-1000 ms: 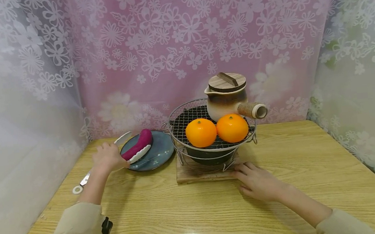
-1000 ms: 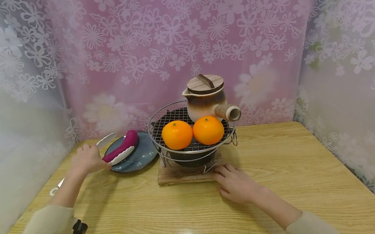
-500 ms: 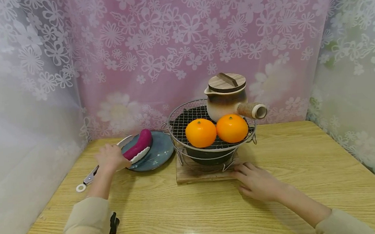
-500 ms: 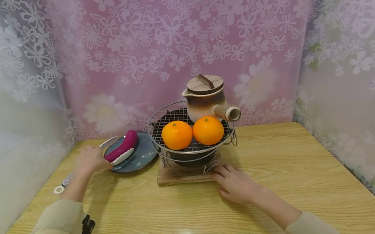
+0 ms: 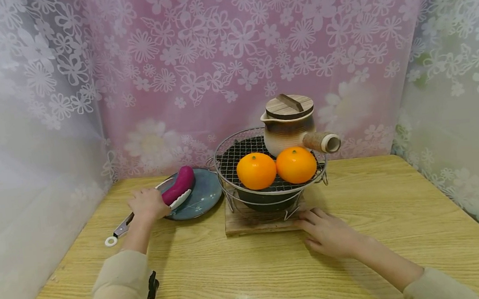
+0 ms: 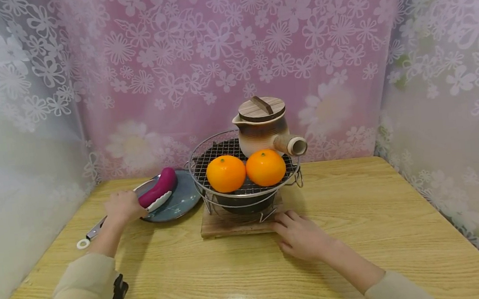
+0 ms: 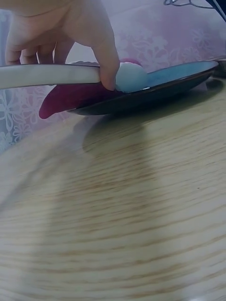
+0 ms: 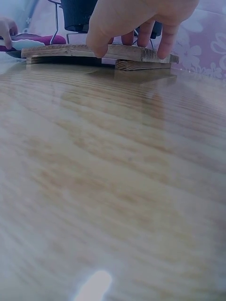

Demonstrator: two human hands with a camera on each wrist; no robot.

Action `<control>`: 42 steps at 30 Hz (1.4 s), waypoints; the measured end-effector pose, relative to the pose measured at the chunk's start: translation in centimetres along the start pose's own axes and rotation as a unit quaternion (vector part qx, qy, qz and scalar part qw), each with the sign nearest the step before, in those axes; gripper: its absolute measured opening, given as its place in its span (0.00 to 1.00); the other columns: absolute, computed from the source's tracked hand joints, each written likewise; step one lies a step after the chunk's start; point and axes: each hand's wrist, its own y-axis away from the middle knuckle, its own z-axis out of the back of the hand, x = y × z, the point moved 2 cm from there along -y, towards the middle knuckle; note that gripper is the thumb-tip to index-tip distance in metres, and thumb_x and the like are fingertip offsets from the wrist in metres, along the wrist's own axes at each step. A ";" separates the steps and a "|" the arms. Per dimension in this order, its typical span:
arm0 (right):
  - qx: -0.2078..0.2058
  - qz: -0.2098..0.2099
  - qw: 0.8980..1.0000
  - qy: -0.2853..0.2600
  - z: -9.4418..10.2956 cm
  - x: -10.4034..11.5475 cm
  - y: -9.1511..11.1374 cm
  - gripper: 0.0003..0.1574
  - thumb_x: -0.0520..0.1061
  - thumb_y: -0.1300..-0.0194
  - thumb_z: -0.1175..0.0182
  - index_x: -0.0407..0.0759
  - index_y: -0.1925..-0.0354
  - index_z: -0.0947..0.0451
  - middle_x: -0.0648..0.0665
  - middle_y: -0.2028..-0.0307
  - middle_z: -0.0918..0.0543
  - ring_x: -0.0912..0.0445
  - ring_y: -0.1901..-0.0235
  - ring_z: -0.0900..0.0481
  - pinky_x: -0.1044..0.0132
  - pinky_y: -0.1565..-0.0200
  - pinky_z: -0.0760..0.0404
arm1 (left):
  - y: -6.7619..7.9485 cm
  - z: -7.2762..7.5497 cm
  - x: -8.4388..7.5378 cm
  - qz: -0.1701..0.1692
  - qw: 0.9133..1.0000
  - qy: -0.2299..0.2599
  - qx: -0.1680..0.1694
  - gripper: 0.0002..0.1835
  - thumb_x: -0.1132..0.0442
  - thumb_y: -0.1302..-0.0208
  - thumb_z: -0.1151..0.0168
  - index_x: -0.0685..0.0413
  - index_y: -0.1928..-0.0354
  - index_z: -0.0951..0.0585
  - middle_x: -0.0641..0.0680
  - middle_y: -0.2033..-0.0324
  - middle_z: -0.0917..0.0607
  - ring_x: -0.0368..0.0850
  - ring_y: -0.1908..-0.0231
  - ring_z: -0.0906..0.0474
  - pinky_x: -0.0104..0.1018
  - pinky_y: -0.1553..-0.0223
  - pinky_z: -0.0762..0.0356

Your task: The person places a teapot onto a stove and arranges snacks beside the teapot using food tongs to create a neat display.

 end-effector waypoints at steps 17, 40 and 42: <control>-0.016 0.003 1.000 -0.004 0.0 0.1 0.0 0.25 0.45 0.49 0.33 0.42 0.51 0.24 0.40 0.53 0.25 0.46 0.53 0.27 0.53 0.54 0.25 | 0.2 -0.4 0.0 -0.009 1.000 -0.003 -0.020 0.26 0.56 0.53 0.36 0.73 0.58 0.25 0.73 0.58 0.26 0.69 0.53 0.34 0.63 0.59 0.35; -0.013 -0.001 1.000 -0.001 0.2 0.2 0.0 0.24 0.45 0.49 0.33 0.42 0.52 0.24 0.41 0.54 0.25 0.45 0.54 0.27 0.52 0.56 0.25 | 1.0 4.5 1.2 -0.025 0.999 0.027 -0.039 0.22 0.50 0.62 0.32 0.62 0.71 0.23 0.65 0.66 0.24 0.63 0.58 0.31 0.59 0.67 0.31; -0.013 -0.001 1.000 -0.002 0.2 0.2 -0.1 0.24 0.45 0.49 0.33 0.42 0.52 0.24 0.41 0.54 0.25 0.45 0.54 0.27 0.52 0.55 0.25 | 1.1 5.1 1.0 -0.026 0.998 0.027 -0.041 0.24 0.50 0.61 0.32 0.63 0.69 0.23 0.65 0.66 0.24 0.63 0.58 0.32 0.59 0.66 0.31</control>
